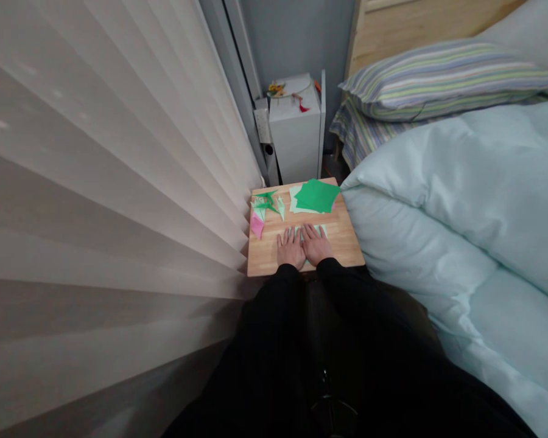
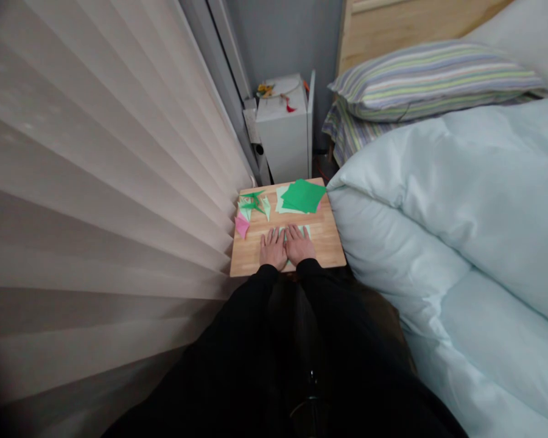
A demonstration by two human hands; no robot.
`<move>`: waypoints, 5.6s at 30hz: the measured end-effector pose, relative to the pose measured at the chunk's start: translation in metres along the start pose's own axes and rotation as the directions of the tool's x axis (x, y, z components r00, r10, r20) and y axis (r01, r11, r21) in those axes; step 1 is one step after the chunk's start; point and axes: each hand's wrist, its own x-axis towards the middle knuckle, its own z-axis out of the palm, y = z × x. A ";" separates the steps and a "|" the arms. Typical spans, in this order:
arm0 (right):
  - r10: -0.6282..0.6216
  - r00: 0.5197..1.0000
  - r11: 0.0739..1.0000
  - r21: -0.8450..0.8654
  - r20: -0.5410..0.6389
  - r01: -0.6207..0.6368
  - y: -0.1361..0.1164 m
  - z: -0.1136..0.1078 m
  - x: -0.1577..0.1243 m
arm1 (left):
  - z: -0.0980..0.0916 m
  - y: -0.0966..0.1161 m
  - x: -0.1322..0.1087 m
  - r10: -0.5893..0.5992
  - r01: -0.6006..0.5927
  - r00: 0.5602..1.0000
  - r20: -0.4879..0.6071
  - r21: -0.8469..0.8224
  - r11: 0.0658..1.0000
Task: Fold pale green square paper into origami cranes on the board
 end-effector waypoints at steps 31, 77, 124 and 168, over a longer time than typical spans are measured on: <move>0.130 0.991 0.982 -0.141 -0.007 -0.130 0.069 -0.017 -0.031 | -0.009 -0.040 -0.009 0.018 -0.018 1.000 -0.010 0.053 0.998; -0.564 0.782 0.801 -0.053 0.265 0.596 0.028 -0.062 -0.017 | -0.029 -0.062 -0.010 0.393 -0.393 0.917 0.072 -0.009 0.919; 0.210 0.894 0.969 0.034 0.396 -0.243 0.005 -0.066 0.049 | -0.017 -0.070 -0.005 0.344 -0.361 0.932 -0.115 -0.195 0.912; 0.354 0.935 0.200 0.977 0.003 -0.079 -0.002 -0.146 0.007 | -0.124 0.057 0.036 -0.248 -0.056 0.968 -0.028 -0.993 -0.108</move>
